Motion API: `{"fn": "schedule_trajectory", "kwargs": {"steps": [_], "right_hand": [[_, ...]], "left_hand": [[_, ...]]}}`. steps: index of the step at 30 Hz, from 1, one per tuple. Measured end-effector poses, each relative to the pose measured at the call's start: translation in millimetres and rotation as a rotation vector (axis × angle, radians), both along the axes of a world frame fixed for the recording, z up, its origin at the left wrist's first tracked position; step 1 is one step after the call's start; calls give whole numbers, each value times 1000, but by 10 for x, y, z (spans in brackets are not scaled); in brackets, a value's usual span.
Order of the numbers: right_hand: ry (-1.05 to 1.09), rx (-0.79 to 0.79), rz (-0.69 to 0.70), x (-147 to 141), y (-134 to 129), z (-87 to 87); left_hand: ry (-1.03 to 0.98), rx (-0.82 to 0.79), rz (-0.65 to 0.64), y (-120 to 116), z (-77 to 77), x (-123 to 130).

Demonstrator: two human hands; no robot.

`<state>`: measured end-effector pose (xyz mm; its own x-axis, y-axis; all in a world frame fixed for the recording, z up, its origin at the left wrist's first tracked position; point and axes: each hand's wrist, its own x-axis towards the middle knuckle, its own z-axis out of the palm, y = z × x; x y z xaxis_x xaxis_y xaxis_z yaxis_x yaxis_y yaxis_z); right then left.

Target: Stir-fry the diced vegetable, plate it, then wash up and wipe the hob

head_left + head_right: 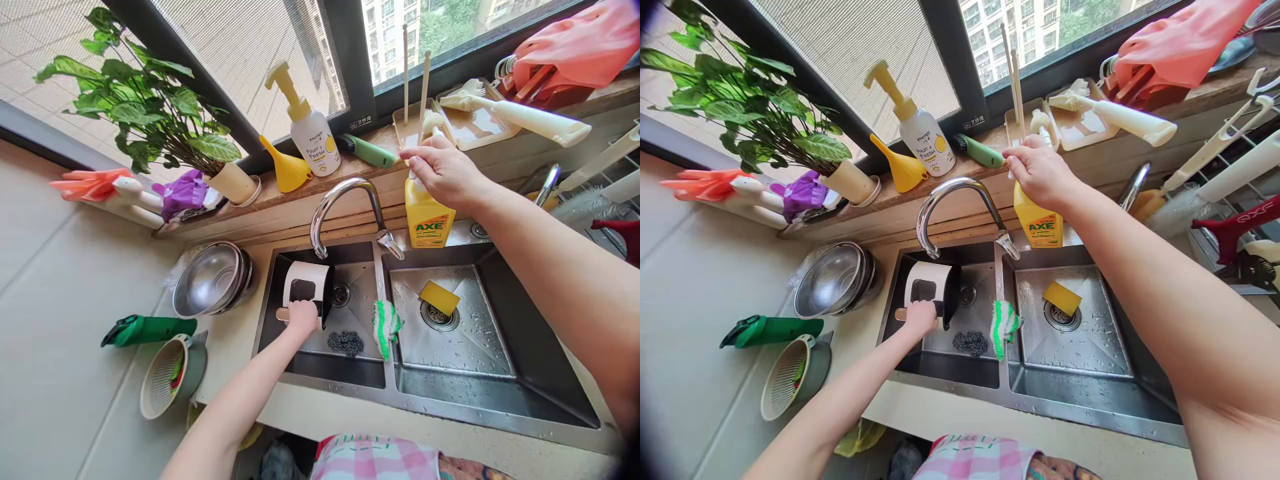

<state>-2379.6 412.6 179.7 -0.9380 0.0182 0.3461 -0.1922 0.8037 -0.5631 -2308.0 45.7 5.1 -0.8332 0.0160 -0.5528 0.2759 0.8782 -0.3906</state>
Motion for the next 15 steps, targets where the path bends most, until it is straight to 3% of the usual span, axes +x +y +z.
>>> {"fn": "schedule_trajectory", "kwargs": {"steps": [15], "right_hand": [[25,-33,6,19,46,-21]], "left_hand": [[-24,-47,-4,101,17,6]]}}
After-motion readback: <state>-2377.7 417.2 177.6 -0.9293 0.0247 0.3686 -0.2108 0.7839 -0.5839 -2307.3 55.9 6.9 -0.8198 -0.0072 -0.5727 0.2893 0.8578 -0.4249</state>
